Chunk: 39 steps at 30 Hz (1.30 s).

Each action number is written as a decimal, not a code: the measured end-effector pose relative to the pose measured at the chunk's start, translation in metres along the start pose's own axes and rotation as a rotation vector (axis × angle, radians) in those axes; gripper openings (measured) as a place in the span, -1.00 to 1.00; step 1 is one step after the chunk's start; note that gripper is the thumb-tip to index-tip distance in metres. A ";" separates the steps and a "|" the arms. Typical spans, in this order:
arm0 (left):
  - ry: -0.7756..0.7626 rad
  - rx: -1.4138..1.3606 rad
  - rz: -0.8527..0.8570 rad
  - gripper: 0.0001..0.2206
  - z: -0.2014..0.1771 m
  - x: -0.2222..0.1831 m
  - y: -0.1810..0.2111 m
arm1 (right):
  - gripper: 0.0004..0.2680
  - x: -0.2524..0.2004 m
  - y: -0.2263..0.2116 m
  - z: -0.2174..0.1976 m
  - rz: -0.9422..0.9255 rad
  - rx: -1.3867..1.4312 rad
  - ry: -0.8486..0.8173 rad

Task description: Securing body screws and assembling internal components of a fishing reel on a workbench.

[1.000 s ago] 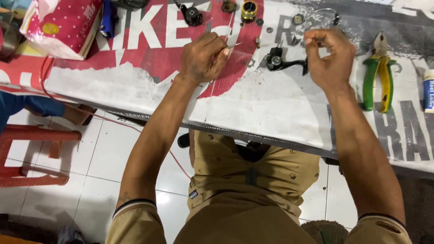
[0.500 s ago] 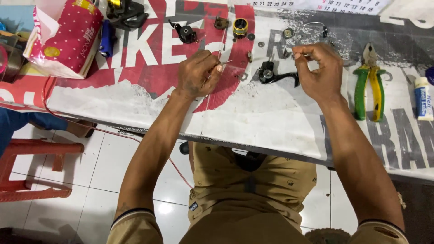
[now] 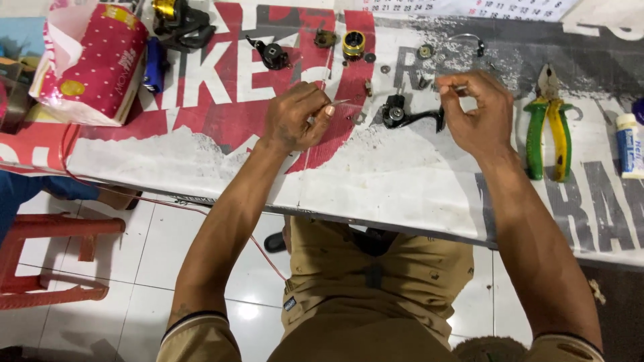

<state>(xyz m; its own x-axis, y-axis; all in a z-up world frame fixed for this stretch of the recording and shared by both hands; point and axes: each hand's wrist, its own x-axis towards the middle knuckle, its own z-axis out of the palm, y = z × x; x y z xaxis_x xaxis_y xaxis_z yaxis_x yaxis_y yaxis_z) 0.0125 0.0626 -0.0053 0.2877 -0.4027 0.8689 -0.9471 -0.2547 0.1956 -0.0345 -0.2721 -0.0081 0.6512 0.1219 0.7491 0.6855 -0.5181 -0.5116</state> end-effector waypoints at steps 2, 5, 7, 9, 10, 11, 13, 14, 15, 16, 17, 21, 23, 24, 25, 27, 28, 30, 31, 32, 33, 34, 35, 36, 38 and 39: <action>-0.004 -0.030 0.020 -0.74 -0.003 0.001 -0.002 | -0.91 0.002 0.007 0.004 -0.006 0.022 -0.001; 0.003 0.005 -0.001 -0.72 -0.006 0.001 0.004 | -0.93 0.002 0.001 0.009 0.007 0.019 -0.010; 0.018 0.014 -0.011 -0.71 -0.007 -0.003 -0.001 | -0.94 0.004 0.004 0.010 0.002 0.032 -0.033; 0.027 0.015 -0.029 -0.70 -0.006 -0.006 0.000 | -0.95 0.003 0.003 0.010 0.009 0.043 -0.058; 0.029 -0.001 -0.031 -0.71 -0.007 -0.004 0.001 | -0.95 0.003 0.001 0.010 0.013 0.028 -0.053; 0.032 -0.017 -0.032 -0.72 -0.008 -0.002 0.002 | -0.95 0.003 -0.001 0.009 0.017 0.012 -0.048; 0.027 -0.032 -0.023 -0.72 -0.005 -0.001 0.002 | -0.95 0.001 -0.001 0.006 0.022 0.008 -0.049; 0.022 -0.045 -0.014 -0.72 -0.004 0.000 0.002 | -0.95 0.000 -0.002 0.005 0.027 0.005 -0.050; 0.022 -0.046 -0.011 -0.72 -0.005 0.001 0.002 | -0.95 0.001 -0.002 0.005 0.026 0.004 -0.048; 0.016 -0.046 -0.019 -0.72 -0.005 0.001 0.002 | -0.95 0.001 -0.002 0.005 0.026 0.006 -0.045; 0.011 -0.046 -0.028 -0.72 -0.005 0.000 0.002 | -0.95 0.001 -0.002 0.004 0.026 0.009 -0.043; -0.001 -0.044 -0.031 -0.71 -0.007 0.000 0.002 | -0.96 0.002 -0.004 0.005 0.036 0.006 -0.040; 0.007 -0.050 -0.038 -0.71 -0.008 -0.003 0.003 | -0.96 0.000 -0.006 0.008 0.067 0.003 -0.046; 0.008 -0.049 -0.042 -0.71 -0.007 -0.004 0.003 | -0.96 0.000 -0.005 0.009 0.068 0.005 -0.050; 0.014 -0.050 -0.038 -0.70 -0.007 -0.005 0.002 | -0.96 0.000 -0.005 0.009 0.062 -0.004 -0.055; 0.023 -0.050 -0.036 -0.70 -0.007 -0.006 0.005 | -0.97 -0.002 -0.006 0.009 0.055 -0.014 -0.063; 0.015 -0.043 -0.029 -0.70 -0.008 -0.004 0.006 | -0.96 -0.002 -0.005 0.009 0.071 0.005 -0.071; 0.008 -0.033 -0.019 -0.71 -0.009 -0.001 0.008 | -0.95 -0.002 -0.004 0.007 0.085 0.023 -0.078; 0.005 -0.040 -0.026 -0.72 -0.009 0.000 0.009 | -0.96 -0.002 -0.004 0.007 0.089 0.020 -0.074; -0.001 -0.049 -0.035 -0.73 -0.009 0.000 0.010 | -0.96 -0.003 -0.004 0.006 0.096 0.017 -0.069; -0.002 -0.049 -0.034 -0.73 -0.009 -0.001 0.012 | -0.96 -0.004 -0.005 0.007 0.096 0.017 -0.068; 0.010 -0.047 -0.028 -0.72 -0.009 0.000 0.012 | -0.96 -0.003 -0.004 0.008 0.088 0.017 -0.070; 0.021 -0.045 -0.021 -0.72 -0.009 0.001 0.011 | -0.95 -0.002 -0.003 0.008 0.079 0.018 -0.071; 0.022 -0.040 -0.023 -0.72 -0.010 0.000 0.011 | -0.95 -0.001 -0.004 0.010 0.076 0.022 -0.074; 0.010 -0.034 -0.022 -0.70 -0.009 -0.002 0.010 | -0.95 -0.001 -0.005 0.010 0.091 0.015 -0.096; 0.010 -0.034 -0.025 -0.70 -0.008 -0.003 0.012 | -0.95 -0.001 -0.012 0.008 0.092 0.016 -0.099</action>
<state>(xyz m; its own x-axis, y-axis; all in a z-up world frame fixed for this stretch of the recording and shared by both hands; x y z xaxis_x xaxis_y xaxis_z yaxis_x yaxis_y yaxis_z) -0.0007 0.0676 -0.0018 0.3105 -0.3876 0.8680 -0.9438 -0.2348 0.2328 -0.0411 -0.2592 -0.0061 0.7401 0.1576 0.6537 0.6258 -0.5171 -0.5839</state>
